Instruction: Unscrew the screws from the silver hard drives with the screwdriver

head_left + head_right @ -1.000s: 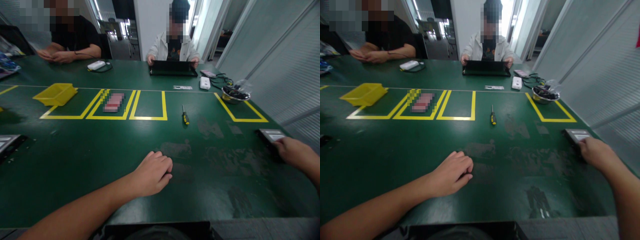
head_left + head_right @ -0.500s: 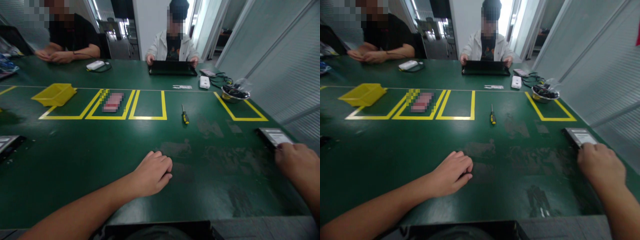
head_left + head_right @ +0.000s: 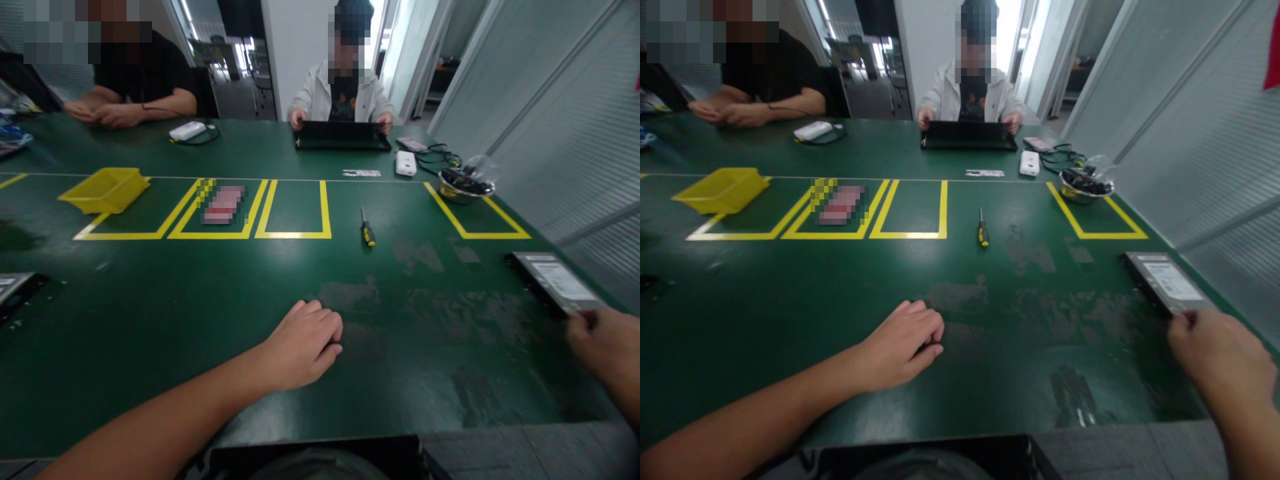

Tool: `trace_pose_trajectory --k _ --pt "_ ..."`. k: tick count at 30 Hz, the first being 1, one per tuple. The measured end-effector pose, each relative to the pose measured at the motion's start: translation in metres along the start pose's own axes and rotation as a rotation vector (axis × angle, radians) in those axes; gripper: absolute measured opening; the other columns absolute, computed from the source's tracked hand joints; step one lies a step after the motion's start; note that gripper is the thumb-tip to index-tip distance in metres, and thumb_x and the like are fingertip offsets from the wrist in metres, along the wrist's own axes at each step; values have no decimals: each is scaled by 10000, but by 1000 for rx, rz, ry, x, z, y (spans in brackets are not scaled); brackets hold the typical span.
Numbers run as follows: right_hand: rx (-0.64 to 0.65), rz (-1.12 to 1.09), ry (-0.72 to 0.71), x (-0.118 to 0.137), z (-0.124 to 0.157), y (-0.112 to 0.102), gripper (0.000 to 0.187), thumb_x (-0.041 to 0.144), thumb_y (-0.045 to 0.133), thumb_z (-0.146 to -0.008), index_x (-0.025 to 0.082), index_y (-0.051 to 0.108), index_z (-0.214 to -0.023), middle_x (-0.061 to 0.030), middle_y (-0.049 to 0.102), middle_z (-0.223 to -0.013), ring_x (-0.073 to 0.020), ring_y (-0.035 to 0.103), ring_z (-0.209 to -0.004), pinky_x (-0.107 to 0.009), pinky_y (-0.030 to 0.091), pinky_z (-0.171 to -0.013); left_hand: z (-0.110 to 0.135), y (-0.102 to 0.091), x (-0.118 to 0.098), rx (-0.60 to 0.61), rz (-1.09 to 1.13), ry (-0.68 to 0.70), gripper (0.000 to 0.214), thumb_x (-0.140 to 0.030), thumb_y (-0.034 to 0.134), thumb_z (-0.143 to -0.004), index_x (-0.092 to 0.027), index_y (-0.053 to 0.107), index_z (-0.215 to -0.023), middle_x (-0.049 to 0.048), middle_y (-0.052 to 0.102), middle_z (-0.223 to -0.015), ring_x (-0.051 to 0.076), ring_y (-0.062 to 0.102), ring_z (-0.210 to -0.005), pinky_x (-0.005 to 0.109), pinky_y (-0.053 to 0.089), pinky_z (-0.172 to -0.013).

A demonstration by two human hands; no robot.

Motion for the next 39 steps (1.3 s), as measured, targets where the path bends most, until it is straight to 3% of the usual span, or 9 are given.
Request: trace_pose_trajectory --k 3,6,10,12,17,25,30,34,39 --pt "54 21 6 -2 -8 -2 426 498 324 -931 189 580 -790 -149 618 -763 -278 581 -608 -364 417 -504 0 0 0 -2 9 -2 117 -271 591 -899 -207 497 -871 1 616 -873 212 482 -863 347 296 -741" --pt "95 -32 -106 6 -14 -10 349 400 353 -915 199 533 -694 -153 617 -699 -263 584 -585 -379 445 -547 0 0 1 -6 10 0 120 -271 596 -897 -208 498 -872 -2 616 -874 211 481 -864 347 298 -740" --pt "-14 -115 -317 20 -14 -28 231 309 402 -837 207 539 -681 -179 647 -746 -301 633 -692 -416 497 -651 0 0 1 -10 4 0 117 -275 595 -899 -209 500 -876 -3 617 -879 209 480 -864 350 299 -742" --pt "-14 -152 -341 22 -13 -31 194 297 411 -809 210 548 -704 -179 659 -777 -308 645 -732 -424 514 -689 0 0 1 -11 3 1 113 -275 591 -901 -208 503 -878 -1 619 -884 209 481 -868 352 299 -746" --pt "123 -176 -261 18 -17 -24 196 325 394 -783 215 546 -728 -188 674 -831 -312 661 -770 -425 528 -724 1 0 1 -4 9 3 99 -265 588 -899 -209 508 -884 2 622 -888 208 483 -868 353 301 -748" --pt "105 -180 -230 5 -22 -13 292 419 404 -765 203 597 -798 -171 686 -872 -322 667 -795 -412 506 -680 1 0 0 2 1 2 101 -270 586 -903 -209 509 -882 1 623 -891 207 484 -870 356 304 -748" --pt "108 -141 -71 -2 -19 -5 355 504 406 -835 211 592 -763 -141 663 -722 -318 642 -666 -403 470 -586 1 0 1 5 4 1 104 -274 595 -898 -208 515 -888 9 625 -894 209 484 -879 351 310 -748" --pt "121 -80 -6 2 -18 -6 371 473 395 -869 191 594 -733 -174 643 -691 -322 619 -616 -408 452 -558 1 0 1 2 7 6 99 -269 590 -902 -207 513 -889 8 625 -892 209 486 -878 353 310 -749" --pt "147 -52 -1 9 -17 -10 390 412 375 -883 132 646 -870 -239 680 -855 -353 664 -741 -427 487 -634 1 -1 0 4 6 4 98 -267 581 -909 -205 511 -881 11 624 -892 213 486 -881 354 312 -750"
Point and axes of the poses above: each hand's wrist, its own z-axis away from the middle knuckle, its own y-axis out of the palm, x = y × z, the point moved 6 cm from there along -z, towards the middle knuckle
